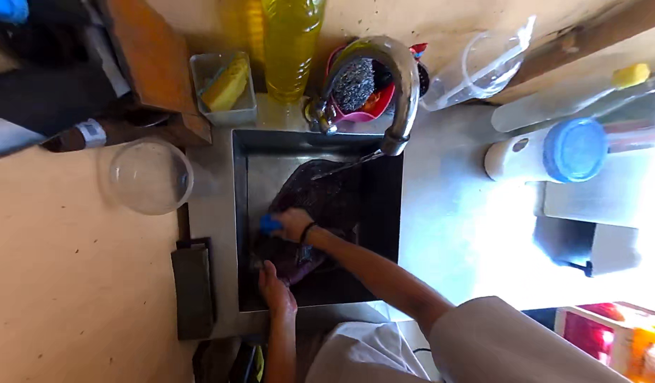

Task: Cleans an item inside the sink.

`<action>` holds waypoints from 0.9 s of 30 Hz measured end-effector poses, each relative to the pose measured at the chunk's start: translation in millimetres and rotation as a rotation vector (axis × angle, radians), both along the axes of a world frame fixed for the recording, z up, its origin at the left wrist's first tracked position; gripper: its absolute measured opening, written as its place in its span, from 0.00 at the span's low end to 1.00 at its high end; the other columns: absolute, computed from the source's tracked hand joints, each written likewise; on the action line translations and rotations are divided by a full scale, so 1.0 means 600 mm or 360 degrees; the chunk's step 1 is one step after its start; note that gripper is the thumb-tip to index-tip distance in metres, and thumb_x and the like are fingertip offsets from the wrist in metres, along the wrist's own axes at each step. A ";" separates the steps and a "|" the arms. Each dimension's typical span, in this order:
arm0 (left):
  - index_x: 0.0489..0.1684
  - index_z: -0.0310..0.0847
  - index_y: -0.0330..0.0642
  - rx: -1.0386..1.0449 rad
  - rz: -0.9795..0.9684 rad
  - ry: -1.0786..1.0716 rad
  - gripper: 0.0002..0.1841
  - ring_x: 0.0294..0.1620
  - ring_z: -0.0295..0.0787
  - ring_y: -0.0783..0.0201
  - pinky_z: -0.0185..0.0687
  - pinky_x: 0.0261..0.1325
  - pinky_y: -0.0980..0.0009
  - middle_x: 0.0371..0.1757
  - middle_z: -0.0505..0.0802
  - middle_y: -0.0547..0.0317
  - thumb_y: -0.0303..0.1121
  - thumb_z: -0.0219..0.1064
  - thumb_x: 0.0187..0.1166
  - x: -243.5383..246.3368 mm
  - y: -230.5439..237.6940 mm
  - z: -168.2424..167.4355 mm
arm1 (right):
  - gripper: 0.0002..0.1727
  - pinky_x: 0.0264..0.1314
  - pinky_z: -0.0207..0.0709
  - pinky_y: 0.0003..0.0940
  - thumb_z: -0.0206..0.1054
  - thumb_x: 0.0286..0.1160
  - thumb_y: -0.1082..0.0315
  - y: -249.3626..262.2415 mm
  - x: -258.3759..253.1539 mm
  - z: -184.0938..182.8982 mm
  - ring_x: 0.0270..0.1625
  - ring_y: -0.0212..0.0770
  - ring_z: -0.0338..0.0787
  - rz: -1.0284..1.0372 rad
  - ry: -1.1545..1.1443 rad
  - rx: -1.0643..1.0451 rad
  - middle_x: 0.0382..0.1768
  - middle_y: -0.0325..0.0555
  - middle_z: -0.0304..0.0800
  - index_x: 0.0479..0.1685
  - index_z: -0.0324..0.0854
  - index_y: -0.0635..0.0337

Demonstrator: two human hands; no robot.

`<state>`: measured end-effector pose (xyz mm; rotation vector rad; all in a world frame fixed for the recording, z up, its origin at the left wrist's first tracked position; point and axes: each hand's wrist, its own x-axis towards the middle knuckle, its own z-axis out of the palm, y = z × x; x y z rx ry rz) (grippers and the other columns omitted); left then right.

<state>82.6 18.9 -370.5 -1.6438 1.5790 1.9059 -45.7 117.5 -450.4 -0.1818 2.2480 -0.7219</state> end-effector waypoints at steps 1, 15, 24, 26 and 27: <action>0.78 0.68 0.34 0.0017 0.0083 -0.0004 0.23 0.64 0.83 0.57 0.81 0.67 0.55 0.67 0.83 0.42 0.41 0.46 0.96 0.003 -0.012 0.002 | 0.25 0.66 0.79 0.70 0.73 0.78 0.51 -0.002 -0.010 -0.012 0.61 0.64 0.91 0.0224 -0.0127 -0.0038 0.56 0.60 0.93 0.69 0.84 0.52; 0.95 0.44 0.46 0.0233 -0.0398 -0.0368 0.33 0.89 0.60 0.42 0.65 0.81 0.37 0.92 0.58 0.41 0.44 0.51 0.94 -0.018 -0.051 -0.009 | 0.43 0.61 0.78 0.75 0.66 0.72 0.83 0.188 -0.055 0.014 0.80 0.82 0.68 -0.0063 0.0045 0.0913 0.89 0.72 0.52 0.88 0.69 0.32; 0.70 0.78 0.33 -0.0659 -0.1197 0.0565 0.24 0.51 0.93 0.61 0.89 0.56 0.63 0.56 0.93 0.45 0.22 0.72 0.72 0.012 -0.072 0.022 | 0.13 0.53 0.77 0.79 0.63 0.82 0.72 0.239 -0.092 0.109 0.58 0.80 0.87 -0.0191 0.0365 0.0791 0.69 0.73 0.81 0.57 0.91 0.56; 0.58 0.78 0.26 -0.0568 -0.0820 0.0929 0.15 0.51 0.89 0.69 0.88 0.56 0.71 0.52 0.90 0.52 0.19 0.67 0.75 0.000 -0.066 0.011 | 0.13 0.52 0.76 0.79 0.65 0.82 0.67 0.241 -0.099 0.143 0.57 0.78 0.88 -0.0364 0.0476 0.0728 0.71 0.69 0.82 0.57 0.93 0.49; 0.61 0.74 0.26 -0.0564 -0.0616 0.0933 0.15 0.53 0.86 0.68 0.85 0.56 0.69 0.53 0.87 0.51 0.20 0.64 0.77 -0.017 -0.057 0.001 | 0.14 0.51 0.77 0.77 0.65 0.82 0.66 0.240 -0.100 0.145 0.57 0.76 0.88 -0.0425 0.0523 0.0712 0.71 0.68 0.82 0.58 0.93 0.46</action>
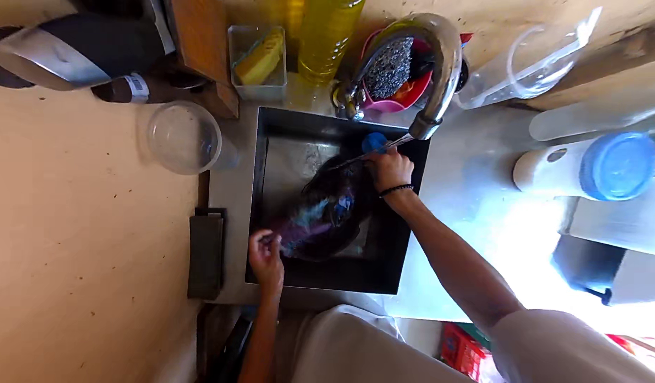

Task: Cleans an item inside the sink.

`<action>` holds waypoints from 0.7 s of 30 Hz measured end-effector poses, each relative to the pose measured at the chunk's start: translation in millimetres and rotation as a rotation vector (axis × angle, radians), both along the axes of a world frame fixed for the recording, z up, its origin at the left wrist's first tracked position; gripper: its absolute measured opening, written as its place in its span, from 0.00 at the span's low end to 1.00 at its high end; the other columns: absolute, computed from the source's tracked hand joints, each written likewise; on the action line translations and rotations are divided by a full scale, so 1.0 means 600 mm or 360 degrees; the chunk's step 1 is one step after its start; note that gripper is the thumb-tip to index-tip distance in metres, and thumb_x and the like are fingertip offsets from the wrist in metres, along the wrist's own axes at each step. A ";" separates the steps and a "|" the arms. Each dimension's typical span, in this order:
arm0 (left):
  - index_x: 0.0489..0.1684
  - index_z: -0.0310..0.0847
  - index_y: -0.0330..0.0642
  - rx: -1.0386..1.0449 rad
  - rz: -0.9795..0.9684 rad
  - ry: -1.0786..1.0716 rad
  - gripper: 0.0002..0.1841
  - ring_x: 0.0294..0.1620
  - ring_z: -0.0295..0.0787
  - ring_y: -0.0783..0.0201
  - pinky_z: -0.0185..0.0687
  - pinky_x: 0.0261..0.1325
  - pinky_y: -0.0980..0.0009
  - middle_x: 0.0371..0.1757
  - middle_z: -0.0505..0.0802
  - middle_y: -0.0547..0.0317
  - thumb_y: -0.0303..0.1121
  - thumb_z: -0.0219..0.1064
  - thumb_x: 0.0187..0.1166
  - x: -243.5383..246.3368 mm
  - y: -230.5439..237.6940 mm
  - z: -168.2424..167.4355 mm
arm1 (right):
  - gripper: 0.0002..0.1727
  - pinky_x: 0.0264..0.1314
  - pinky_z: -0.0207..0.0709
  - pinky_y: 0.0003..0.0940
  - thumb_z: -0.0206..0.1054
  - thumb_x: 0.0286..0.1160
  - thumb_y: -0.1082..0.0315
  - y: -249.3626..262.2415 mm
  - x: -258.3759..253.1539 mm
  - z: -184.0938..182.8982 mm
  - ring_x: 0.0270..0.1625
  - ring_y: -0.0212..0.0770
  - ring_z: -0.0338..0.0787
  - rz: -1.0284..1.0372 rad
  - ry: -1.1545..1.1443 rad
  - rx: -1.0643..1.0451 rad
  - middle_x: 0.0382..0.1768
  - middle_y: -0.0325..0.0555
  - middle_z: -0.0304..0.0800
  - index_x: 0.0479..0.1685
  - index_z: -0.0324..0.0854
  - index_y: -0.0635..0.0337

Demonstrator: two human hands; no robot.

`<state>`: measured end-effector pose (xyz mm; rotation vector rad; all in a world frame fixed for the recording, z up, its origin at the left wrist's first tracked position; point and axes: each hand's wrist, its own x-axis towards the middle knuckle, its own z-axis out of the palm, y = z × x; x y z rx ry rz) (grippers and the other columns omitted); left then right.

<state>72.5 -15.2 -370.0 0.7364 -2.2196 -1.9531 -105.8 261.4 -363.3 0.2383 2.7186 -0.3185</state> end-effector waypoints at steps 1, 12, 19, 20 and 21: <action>0.68 0.68 0.28 0.0017 0.0146 -0.0043 0.18 0.57 0.83 0.65 0.83 0.59 0.67 0.60 0.83 0.49 0.22 0.62 0.81 -0.016 0.012 -0.014 | 0.14 0.51 0.78 0.76 0.66 0.82 0.65 0.001 0.004 -0.007 0.57 0.76 0.88 -0.0049 0.0044 -0.0031 0.72 0.69 0.81 0.60 0.92 0.44; 0.87 0.61 0.38 -0.0534 0.0240 -0.1331 0.45 0.84 0.63 0.32 0.64 0.82 0.40 0.82 0.71 0.28 0.53 0.77 0.73 -0.096 0.064 -0.196 | 0.31 0.45 0.81 0.74 0.74 0.78 0.55 -0.068 0.119 -0.140 0.50 0.73 0.91 -0.0254 -0.0070 -0.0417 0.53 0.66 0.91 0.78 0.72 0.53; 0.68 0.78 0.32 -0.0231 0.0293 -0.1330 0.20 0.69 0.83 0.41 0.77 0.71 0.45 0.65 0.87 0.33 0.35 0.70 0.82 -0.084 0.058 -0.187 | 0.29 0.57 0.80 0.72 0.71 0.80 0.55 -0.058 0.036 -0.162 0.57 0.70 0.91 -0.0200 0.0028 -0.0195 0.59 0.63 0.91 0.78 0.74 0.55; 0.70 0.76 0.32 -0.0173 0.0276 -0.1256 0.23 0.68 0.84 0.42 0.78 0.70 0.47 0.65 0.87 0.33 0.29 0.72 0.78 -0.083 0.052 -0.182 | 0.30 0.52 0.83 0.72 0.71 0.80 0.56 -0.092 0.067 -0.144 0.53 0.70 0.92 -0.0243 0.0054 -0.0300 0.54 0.64 0.92 0.78 0.72 0.57; 0.75 0.71 0.33 -0.0069 0.0254 -0.1137 0.26 0.71 0.82 0.45 0.78 0.73 0.49 0.69 0.85 0.35 0.25 0.71 0.77 -0.084 0.044 -0.180 | 0.32 0.48 0.84 0.71 0.73 0.79 0.54 -0.134 0.096 -0.133 0.49 0.69 0.93 -0.0208 0.0010 -0.0457 0.49 0.65 0.92 0.77 0.71 0.59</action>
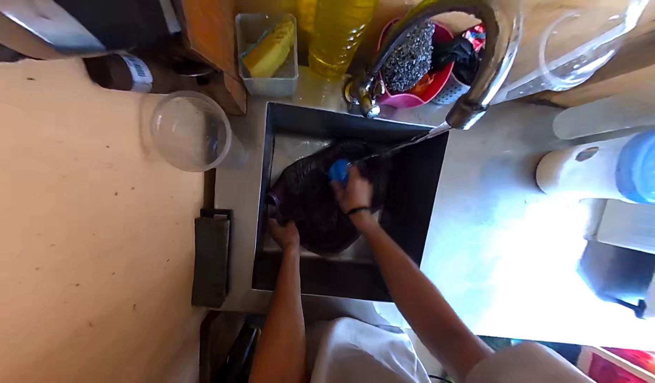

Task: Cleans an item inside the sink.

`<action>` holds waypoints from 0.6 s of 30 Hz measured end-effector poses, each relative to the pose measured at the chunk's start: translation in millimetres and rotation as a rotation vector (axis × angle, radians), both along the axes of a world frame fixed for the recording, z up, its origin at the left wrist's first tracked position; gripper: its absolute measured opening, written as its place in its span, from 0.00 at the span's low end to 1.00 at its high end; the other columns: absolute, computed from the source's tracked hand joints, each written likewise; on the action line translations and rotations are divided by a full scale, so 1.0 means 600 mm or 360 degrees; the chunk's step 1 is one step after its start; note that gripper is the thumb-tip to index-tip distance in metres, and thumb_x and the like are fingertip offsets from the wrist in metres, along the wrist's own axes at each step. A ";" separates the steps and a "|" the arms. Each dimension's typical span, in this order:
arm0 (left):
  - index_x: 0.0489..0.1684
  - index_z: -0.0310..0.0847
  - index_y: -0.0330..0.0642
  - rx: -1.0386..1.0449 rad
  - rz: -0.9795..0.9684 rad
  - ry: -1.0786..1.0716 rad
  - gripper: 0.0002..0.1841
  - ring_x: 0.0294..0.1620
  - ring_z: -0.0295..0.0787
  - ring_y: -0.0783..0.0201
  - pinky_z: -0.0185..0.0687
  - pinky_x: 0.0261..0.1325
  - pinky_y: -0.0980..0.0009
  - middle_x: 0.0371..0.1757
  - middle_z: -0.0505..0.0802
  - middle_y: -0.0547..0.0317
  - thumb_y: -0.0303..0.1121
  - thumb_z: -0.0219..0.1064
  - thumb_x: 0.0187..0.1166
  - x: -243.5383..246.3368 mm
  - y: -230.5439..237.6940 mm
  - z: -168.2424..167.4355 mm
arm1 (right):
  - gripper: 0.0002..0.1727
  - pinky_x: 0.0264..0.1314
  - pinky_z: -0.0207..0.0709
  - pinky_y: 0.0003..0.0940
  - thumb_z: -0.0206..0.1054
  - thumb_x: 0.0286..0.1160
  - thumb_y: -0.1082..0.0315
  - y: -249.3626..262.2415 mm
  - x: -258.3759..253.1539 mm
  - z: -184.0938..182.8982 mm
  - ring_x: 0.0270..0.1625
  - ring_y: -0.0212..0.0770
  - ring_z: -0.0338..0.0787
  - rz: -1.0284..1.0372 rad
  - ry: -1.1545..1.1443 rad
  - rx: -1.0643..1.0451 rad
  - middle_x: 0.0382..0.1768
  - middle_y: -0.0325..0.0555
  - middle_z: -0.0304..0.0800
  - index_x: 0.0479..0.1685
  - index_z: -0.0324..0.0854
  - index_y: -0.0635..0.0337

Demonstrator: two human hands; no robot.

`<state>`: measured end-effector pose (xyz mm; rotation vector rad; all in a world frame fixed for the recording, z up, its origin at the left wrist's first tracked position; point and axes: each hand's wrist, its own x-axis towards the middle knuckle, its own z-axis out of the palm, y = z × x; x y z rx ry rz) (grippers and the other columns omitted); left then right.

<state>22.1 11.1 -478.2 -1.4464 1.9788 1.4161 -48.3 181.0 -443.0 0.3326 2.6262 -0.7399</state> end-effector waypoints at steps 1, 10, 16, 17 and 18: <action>0.78 0.69 0.33 0.0122 0.0038 0.0136 0.27 0.74 0.79 0.47 0.75 0.76 0.51 0.73 0.82 0.37 0.25 0.69 0.79 -0.004 -0.007 -0.004 | 0.32 0.48 0.85 0.70 0.75 0.75 0.53 -0.046 0.020 -0.003 0.47 0.67 0.94 0.0129 -0.0055 -0.0169 0.47 0.64 0.92 0.75 0.73 0.59; 0.65 0.80 0.35 0.0290 0.0541 0.0035 0.18 0.58 0.82 0.50 0.79 0.61 0.49 0.61 0.86 0.39 0.41 0.63 0.88 0.003 -0.025 -0.031 | 0.31 0.64 0.77 0.75 0.71 0.80 0.52 -0.010 -0.092 -0.024 0.62 0.74 0.88 0.0249 -0.0319 0.0124 0.60 0.69 0.90 0.80 0.74 0.55; 0.69 0.75 0.35 0.0384 0.0457 0.0210 0.17 0.53 0.85 0.55 0.84 0.54 0.55 0.58 0.87 0.43 0.22 0.61 0.83 -0.013 -0.022 -0.016 | 0.30 0.48 0.85 0.70 0.79 0.71 0.53 -0.160 0.010 -0.047 0.48 0.64 0.93 0.0535 -0.0265 -0.0435 0.46 0.60 0.93 0.71 0.79 0.51; 0.72 0.71 0.35 0.0483 0.0509 0.0223 0.21 0.51 0.83 0.55 0.83 0.51 0.57 0.59 0.84 0.43 0.17 0.59 0.81 -0.018 -0.025 -0.013 | 0.30 0.56 0.82 0.71 0.77 0.74 0.53 -0.154 -0.020 -0.044 0.54 0.66 0.93 0.0545 -0.0372 -0.0422 0.51 0.62 0.93 0.74 0.79 0.53; 0.75 0.68 0.36 0.0569 0.0530 0.0227 0.24 0.51 0.81 0.56 0.82 0.50 0.58 0.61 0.82 0.44 0.14 0.57 0.78 -0.018 -0.029 -0.010 | 0.31 0.61 0.81 0.72 0.75 0.76 0.52 -0.128 -0.048 -0.041 0.58 0.67 0.92 0.0472 -0.0428 -0.0316 0.56 0.63 0.92 0.77 0.77 0.53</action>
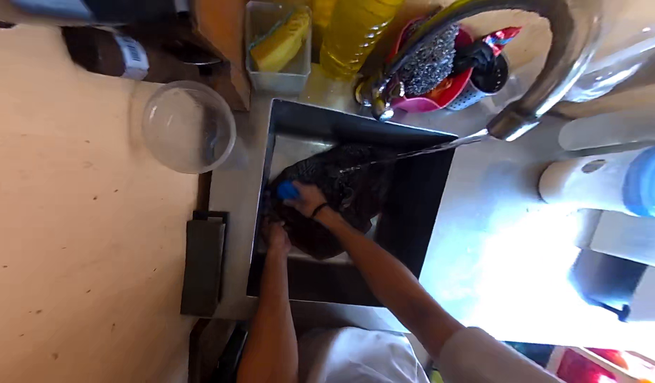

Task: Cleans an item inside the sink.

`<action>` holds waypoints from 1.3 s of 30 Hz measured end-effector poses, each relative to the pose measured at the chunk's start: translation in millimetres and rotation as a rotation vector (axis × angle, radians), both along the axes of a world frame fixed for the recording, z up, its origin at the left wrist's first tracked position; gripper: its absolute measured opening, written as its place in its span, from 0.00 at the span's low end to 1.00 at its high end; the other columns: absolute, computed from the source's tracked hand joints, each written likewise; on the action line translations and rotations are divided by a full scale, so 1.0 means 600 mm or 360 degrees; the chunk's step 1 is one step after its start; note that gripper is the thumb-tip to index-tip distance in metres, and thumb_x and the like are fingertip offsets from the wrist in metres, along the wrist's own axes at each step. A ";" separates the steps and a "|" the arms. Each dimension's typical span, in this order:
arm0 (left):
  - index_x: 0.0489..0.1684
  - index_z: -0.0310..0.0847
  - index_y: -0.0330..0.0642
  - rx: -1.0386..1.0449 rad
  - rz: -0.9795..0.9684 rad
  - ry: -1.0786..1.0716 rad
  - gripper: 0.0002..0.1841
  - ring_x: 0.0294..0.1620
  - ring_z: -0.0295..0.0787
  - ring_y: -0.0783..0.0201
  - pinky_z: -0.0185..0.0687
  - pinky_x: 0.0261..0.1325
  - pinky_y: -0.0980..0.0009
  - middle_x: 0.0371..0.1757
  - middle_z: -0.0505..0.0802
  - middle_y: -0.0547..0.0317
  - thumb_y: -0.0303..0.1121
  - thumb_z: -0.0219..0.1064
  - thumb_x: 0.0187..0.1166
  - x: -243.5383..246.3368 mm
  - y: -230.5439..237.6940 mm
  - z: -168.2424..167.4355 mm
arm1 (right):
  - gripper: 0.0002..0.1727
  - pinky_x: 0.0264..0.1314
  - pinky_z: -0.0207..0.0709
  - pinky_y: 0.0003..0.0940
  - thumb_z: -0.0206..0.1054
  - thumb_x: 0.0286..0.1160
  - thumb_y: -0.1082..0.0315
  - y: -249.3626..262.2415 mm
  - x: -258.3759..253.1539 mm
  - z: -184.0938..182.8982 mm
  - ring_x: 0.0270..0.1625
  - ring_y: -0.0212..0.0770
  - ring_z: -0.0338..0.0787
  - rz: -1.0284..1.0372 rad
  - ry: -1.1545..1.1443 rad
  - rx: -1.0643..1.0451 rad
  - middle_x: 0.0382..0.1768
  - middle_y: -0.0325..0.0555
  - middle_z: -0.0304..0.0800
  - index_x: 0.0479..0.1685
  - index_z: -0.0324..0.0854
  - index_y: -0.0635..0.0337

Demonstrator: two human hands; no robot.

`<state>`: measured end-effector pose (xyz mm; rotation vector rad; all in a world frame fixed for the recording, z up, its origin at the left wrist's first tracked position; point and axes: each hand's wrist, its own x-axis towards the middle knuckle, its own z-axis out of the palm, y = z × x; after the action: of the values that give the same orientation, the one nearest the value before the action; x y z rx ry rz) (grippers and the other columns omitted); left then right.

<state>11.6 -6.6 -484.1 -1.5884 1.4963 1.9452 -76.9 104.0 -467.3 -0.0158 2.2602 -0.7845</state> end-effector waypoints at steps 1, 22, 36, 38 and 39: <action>0.77 0.67 0.37 0.0078 0.0002 0.0027 0.27 0.53 0.81 0.55 0.82 0.51 0.57 0.64 0.81 0.44 0.12 0.56 0.76 0.004 -0.003 0.006 | 0.31 0.62 0.80 0.73 0.72 0.79 0.53 0.042 -0.019 0.012 0.59 0.69 0.91 -0.0094 0.0049 0.0183 0.57 0.65 0.92 0.79 0.76 0.53; 0.67 0.79 0.28 -0.0603 -0.1278 -0.0315 0.33 0.67 0.86 0.43 0.79 0.72 0.45 0.61 0.90 0.34 0.45 0.80 0.70 -0.061 0.090 0.005 | 0.31 0.72 0.77 0.65 0.72 0.77 0.51 0.161 0.097 0.065 0.66 0.61 0.89 -0.0118 -0.0455 0.0088 0.62 0.59 0.90 0.77 0.76 0.53; 0.77 0.70 0.32 -0.0529 -0.0232 -0.0274 0.27 0.64 0.84 0.48 0.81 0.65 0.50 0.65 0.86 0.37 0.29 0.71 0.79 0.014 0.044 -0.008 | 0.32 0.66 0.78 0.73 0.74 0.76 0.56 0.144 -0.038 0.050 0.63 0.71 0.88 -0.0430 0.0158 0.0352 0.61 0.68 0.89 0.79 0.75 0.56; 0.76 0.71 0.32 -0.0484 -0.0264 -0.0292 0.25 0.64 0.85 0.48 0.81 0.65 0.51 0.64 0.86 0.37 0.29 0.69 0.81 0.020 0.042 -0.004 | 0.27 0.51 0.86 0.69 0.76 0.74 0.56 0.071 0.044 0.022 0.48 0.64 0.94 -0.0098 0.0277 -0.0012 0.48 0.61 0.93 0.71 0.79 0.53; 0.73 0.73 0.31 -0.0470 -0.0293 -0.0312 0.23 0.62 0.85 0.49 0.82 0.64 0.50 0.63 0.87 0.37 0.29 0.69 0.81 0.017 0.035 0.001 | 0.25 0.53 0.86 0.68 0.76 0.75 0.55 0.053 0.049 -0.006 0.49 0.62 0.94 0.0084 0.0217 -0.0131 0.49 0.58 0.94 0.71 0.81 0.50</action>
<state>22.1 14.6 -483.8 -1.6296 1.8359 1.4784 -47.3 135.9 -471.1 -0.1715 2.3436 -0.8710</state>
